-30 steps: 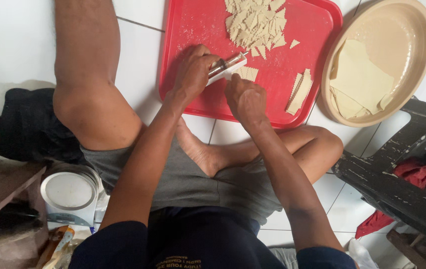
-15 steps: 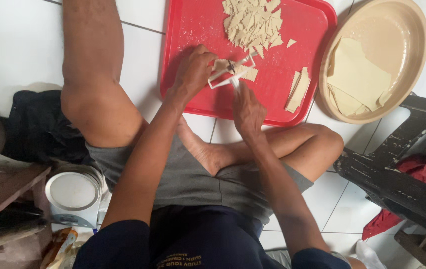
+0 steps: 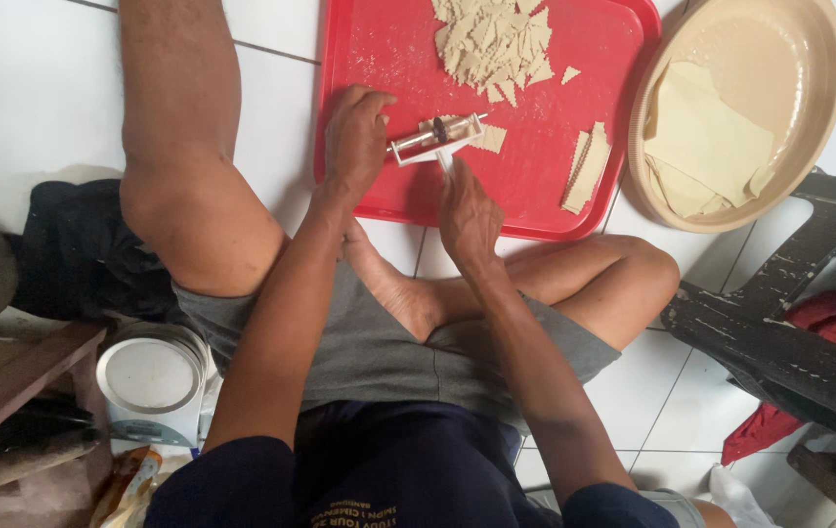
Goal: The person sits on the floor and uses a manual dough cutter to slice sheets of dough into thin strips on a red tray. They repeatedly place dough sheets into the cutter, press down to slice, and then separate the resulting strips by hand.
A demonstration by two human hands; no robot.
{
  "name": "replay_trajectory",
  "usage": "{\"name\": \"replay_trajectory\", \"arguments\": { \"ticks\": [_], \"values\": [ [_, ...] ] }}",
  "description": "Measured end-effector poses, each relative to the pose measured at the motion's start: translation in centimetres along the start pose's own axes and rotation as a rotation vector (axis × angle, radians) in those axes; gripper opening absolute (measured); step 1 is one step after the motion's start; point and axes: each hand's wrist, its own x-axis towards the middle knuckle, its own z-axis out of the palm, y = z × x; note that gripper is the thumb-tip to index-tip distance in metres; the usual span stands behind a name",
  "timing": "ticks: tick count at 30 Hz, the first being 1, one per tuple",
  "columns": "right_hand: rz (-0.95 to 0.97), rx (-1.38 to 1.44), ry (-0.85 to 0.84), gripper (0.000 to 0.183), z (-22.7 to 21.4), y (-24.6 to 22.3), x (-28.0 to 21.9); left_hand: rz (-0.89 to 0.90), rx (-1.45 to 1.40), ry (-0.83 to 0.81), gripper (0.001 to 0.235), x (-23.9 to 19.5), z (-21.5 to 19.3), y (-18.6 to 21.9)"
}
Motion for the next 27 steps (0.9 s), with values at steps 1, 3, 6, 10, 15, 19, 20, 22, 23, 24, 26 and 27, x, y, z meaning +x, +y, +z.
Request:
{"name": "replay_trajectory", "arguments": {
  "ticks": [1, 3, 6, 10, 15, 19, 20, 22, 23, 24, 26, 27],
  "values": [
    [-0.001, 0.001, -0.001, 0.031, -0.1, -0.4, 0.4, -0.001, 0.001, 0.001, 0.038, 0.0, -0.1, -0.1],
    [-0.05, 0.028, 0.015, 0.016, -0.3, -1.1, 1.2, -0.063, 0.008, -0.044, 0.038, 0.1, -0.1, -0.3],
    [-0.104, -0.107, 0.092, 0.025, 1.9, 0.4, 1.6, -0.171, -0.076, -0.09, 0.035, 0.6, -0.9, 0.6],
    [-0.037, -0.104, -0.018, 0.014, 0.5, -0.6, 1.5, -0.156, -0.038, -0.11, 0.027, 1.3, 0.0, -0.4],
    [-0.055, -0.131, -0.007, 0.019, 0.3, -0.6, 0.2, -0.144, 0.133, -0.293, 0.018, 2.0, 1.0, 1.4],
    [-0.058, -0.157, -0.01, 0.017, 0.0, -0.2, -0.9, -0.147, 0.23, -0.282, 0.011, 2.0, 3.9, 1.2],
    [-0.032, -0.108, -0.065, 0.019, -0.4, -0.2, -1.2, -0.12, 0.274, -0.253, 0.013, 1.9, 4.0, 1.4],
    [-0.002, -0.056, -0.119, 0.02, -1.1, -0.3, -2.3, -0.091, 0.32, -0.227, 0.014, 1.4, 3.8, 1.9],
    [0.035, -0.062, -0.164, 0.022, -1.5, -0.2, -2.7, -0.072, 0.291, -0.226, 0.014, 1.3, 3.5, 2.2],
    [0.072, -0.068, -0.21, 0.024, -1.8, -0.2, -3.2, -0.054, 0.262, -0.225, 0.015, 1.2, 3.1, 2.6],
    [0.028, -0.094, -0.164, 0.02, -2.2, 0.6, -4.2, 0.041, 0.261, -0.232, 0.024, 0.5, 2.9, 2.7],
    [-0.018, -0.123, -0.12, 0.017, -2.3, 1.0, -4.7, 0.133, 0.259, -0.238, 0.041, 0.1, 2.8, 2.6]
  ]
}}
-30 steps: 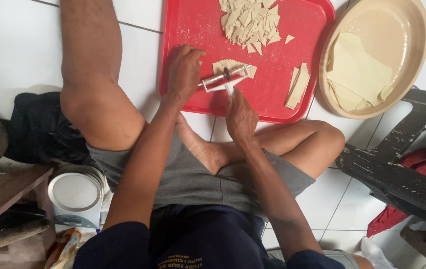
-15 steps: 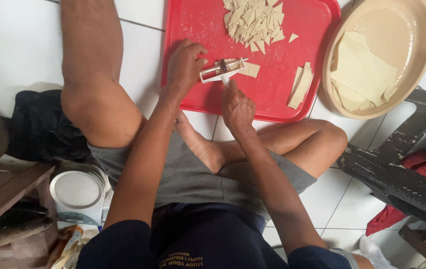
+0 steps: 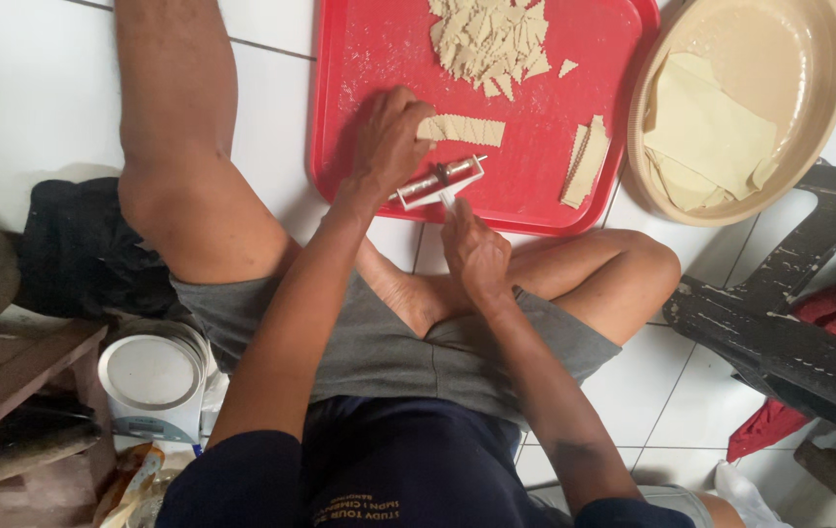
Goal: The person sits on the floor and uses a manual dough cutter to slice sheets of dough into thin strips on a red tray. They repeatedly place dough sheets into the cutter, press down to slice, and then separate the resulting strips by hand.
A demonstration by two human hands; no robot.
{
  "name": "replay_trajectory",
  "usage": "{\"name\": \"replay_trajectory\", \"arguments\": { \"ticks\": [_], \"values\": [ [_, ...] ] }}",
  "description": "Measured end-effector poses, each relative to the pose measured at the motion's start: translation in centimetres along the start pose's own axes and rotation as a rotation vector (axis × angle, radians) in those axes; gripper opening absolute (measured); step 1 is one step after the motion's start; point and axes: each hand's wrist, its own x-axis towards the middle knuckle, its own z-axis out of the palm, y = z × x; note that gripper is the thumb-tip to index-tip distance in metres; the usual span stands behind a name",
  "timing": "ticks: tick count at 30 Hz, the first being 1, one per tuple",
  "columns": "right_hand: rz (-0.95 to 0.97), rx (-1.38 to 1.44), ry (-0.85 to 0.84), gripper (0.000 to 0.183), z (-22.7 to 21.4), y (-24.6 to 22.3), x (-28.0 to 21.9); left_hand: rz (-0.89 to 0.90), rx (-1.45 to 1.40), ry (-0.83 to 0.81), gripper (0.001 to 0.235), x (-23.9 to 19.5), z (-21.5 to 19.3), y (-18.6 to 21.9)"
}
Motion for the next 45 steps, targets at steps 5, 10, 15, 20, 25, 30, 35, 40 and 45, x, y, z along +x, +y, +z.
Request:
{"name": "replay_trajectory", "arguments": {
  "ticks": [5, 10, 15, 20, 25, 30, 35, 40, 45],
  "values": [
    [0.022, 0.079, -0.04, 0.017, -2.6, 0.3, -0.1, 0.059, 0.109, 0.056, 0.032, -0.6, 0.2, -0.4],
    [-0.104, 0.079, 0.103, 0.019, -3.0, -0.3, 2.2, 0.073, 0.015, 0.08, 0.038, -0.8, -0.4, -2.1],
    [-0.155, 0.085, 0.004, 0.021, -3.2, -1.2, 4.4, -0.089, -0.162, 0.1, 0.037, -1.4, -0.9, -2.7],
    [-0.178, 0.053, 0.047, 0.02, -2.2, -1.4, 5.2, -0.067, -0.14, 0.016, 0.035, -1.4, -1.1, -2.7],
    [-0.135, -0.025, 0.017, 0.013, -1.1, -1.4, 5.9, -0.036, -0.059, 0.037, 0.046, -1.1, -0.9, -2.6],
    [-0.172, -0.116, 0.016, 0.019, -0.4, -1.3, 6.9, -0.064, -0.084, 0.028, 0.021, -1.2, -1.2, -2.2],
    [-0.302, -0.254, 0.169, 0.017, 0.0, -1.2, 7.7, -0.113, -0.076, -0.056, 0.034, -0.8, -1.7, -2.1],
    [-0.293, -0.331, 0.221, 0.019, 0.4, -1.5, 8.5, -0.182, -0.175, -0.053, 0.045, -0.6, -1.7, -2.4],
    [-0.257, -0.356, 0.143, 0.026, 0.7, -2.1, 9.6, -0.18, -0.241, 0.181, 0.044, -1.3, -1.3, -2.5]
  ]
}}
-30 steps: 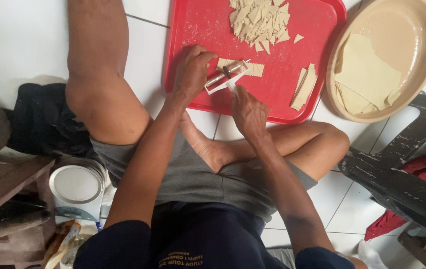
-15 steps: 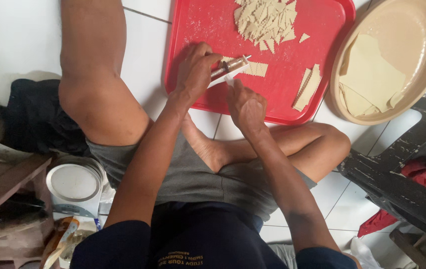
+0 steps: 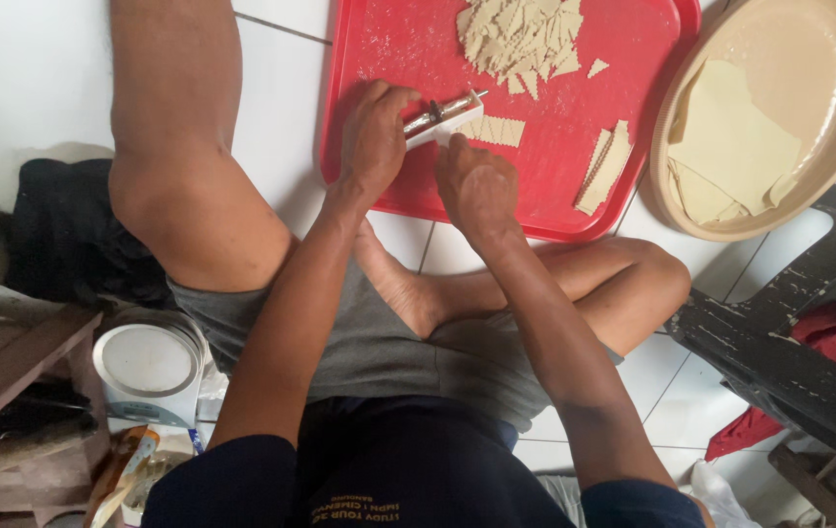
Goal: The person sits on the floor and uses a manual dough cutter to slice sheets of dough into thin strips on a red tray. They repeatedly place dough sheets into the cutter, press down to slice, and then separate the resulting strips by hand.
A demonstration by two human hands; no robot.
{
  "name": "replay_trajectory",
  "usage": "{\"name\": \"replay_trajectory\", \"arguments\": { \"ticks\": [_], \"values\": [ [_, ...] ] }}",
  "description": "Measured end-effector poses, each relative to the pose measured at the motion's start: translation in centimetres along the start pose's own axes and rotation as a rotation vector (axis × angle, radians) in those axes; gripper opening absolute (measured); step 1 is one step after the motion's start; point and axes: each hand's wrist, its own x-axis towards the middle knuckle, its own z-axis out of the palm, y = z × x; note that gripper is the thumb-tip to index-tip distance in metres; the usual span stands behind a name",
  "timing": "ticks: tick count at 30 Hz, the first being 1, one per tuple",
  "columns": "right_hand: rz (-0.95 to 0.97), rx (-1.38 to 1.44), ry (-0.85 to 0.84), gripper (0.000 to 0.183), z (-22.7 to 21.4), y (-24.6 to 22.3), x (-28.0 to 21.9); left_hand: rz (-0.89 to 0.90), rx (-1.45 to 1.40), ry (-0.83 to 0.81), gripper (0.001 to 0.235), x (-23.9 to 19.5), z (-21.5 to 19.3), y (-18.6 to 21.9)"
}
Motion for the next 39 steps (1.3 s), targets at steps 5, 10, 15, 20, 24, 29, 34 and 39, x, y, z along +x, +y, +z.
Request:
{"name": "replay_trajectory", "arguments": {
  "ticks": [5, 10, 15, 20, 24, 29, 34, 39],
  "values": [
    [0.002, -0.057, 0.042, 0.032, 0.4, -0.9, 1.9, 0.05, 0.086, 0.212, 0.044, -0.4, -0.2, 0.4],
    [0.022, -0.059, -0.041, 0.029, 1.0, -1.3, 4.3, 0.058, 0.081, 0.346, 0.043, -1.4, -0.5, 0.4],
    [0.072, 0.312, 0.044, 0.022, -1.4, -0.6, 2.1, -0.034, 0.013, 0.325, 0.048, -1.9, -0.2, -0.3],
    [0.126, 0.615, 0.204, 0.024, -0.2, 0.3, -4.4, -0.048, -0.104, 0.303, 0.036, -2.3, -0.2, -0.7],
    [0.355, 0.707, 0.23, 0.028, 2.9, 2.4, -8.9, -0.029, -0.035, 0.269, 0.033, -2.3, 0.4, -1.7],
    [0.657, 0.679, 0.27, 0.024, 4.6, 8.1, -9.0, -0.008, 0.089, 0.265, 0.035, -3.7, 1.5, -0.9],
    [0.816, 0.656, 0.367, 0.024, 6.2, 9.2, -8.2, 0.123, 0.311, 0.219, 0.041, -5.0, 2.5, -0.5],
    [0.409, 0.683, 0.575, 0.042, 4.3, 8.9, -7.9, 0.097, 0.33, 0.175, 0.039, -5.4, 2.2, 0.9]
  ]
}}
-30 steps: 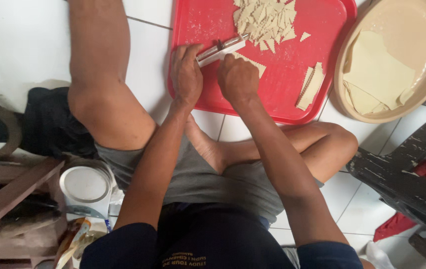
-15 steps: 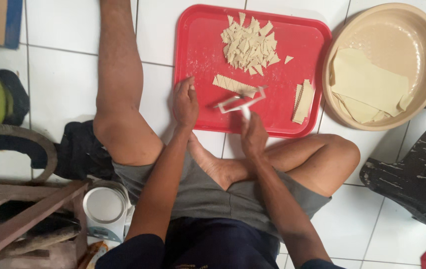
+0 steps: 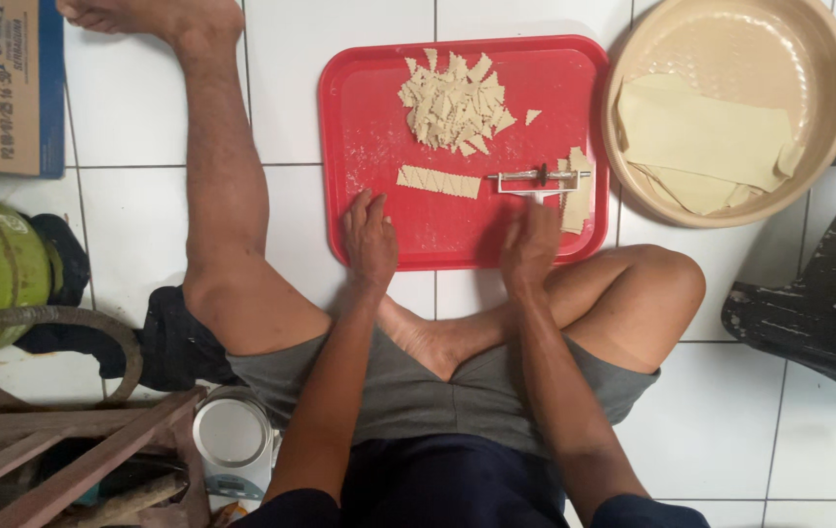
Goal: The person sits on the floor and uses a manual dough cutter to slice sheets of dough into thin strips on a red tray. They repeatedly place dough sheets into the cutter, press down to slice, and then separate the resulting strips by hand.
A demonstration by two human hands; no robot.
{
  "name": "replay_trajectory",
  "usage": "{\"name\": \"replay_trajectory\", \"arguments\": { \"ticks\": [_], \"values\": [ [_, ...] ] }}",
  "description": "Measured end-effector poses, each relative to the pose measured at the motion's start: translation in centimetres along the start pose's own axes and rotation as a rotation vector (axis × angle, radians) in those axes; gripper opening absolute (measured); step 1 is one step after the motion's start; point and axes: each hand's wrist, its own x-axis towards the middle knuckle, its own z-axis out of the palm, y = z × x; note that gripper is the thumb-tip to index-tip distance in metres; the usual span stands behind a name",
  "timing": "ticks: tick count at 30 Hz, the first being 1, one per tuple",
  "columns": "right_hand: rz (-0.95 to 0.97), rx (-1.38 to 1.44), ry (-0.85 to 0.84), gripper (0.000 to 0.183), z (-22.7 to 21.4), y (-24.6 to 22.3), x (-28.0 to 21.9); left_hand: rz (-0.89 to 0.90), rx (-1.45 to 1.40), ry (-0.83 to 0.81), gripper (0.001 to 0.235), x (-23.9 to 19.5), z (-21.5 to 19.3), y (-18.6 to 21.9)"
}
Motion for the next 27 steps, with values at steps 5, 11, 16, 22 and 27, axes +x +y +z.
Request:
{"name": "replay_trajectory", "arguments": {
  "ticks": [5, 11, 16, 22, 27],
  "values": [
    [-0.082, 0.001, -0.147, 0.024, 3.0, -2.6, 1.1, 0.018, 0.013, 0.009, 0.039, 0.2, 0.8, -0.8],
    [-0.142, -0.356, -0.221, 0.035, 6.3, -2.7, 3.7, -0.055, 0.011, -0.016, 0.036, 1.2, 0.1, 0.1],
    [-0.068, -0.233, -0.285, 0.012, 6.5, -2.1, 5.0, -0.087, -0.007, -0.043, 0.038, 4.6, 1.8, 1.0],
    [0.122, -0.057, -0.577, 0.016, 6.7, -0.9, 6.0, -0.145, 0.01, -0.119, 0.032, 7.0, 4.4, 1.2],
    [0.231, 0.487, -0.535, 0.013, 3.0, -3.5, 6.7, -0.234, -0.134, -0.117, 0.041, 6.7, 3.9, 3.1]
  ]
}}
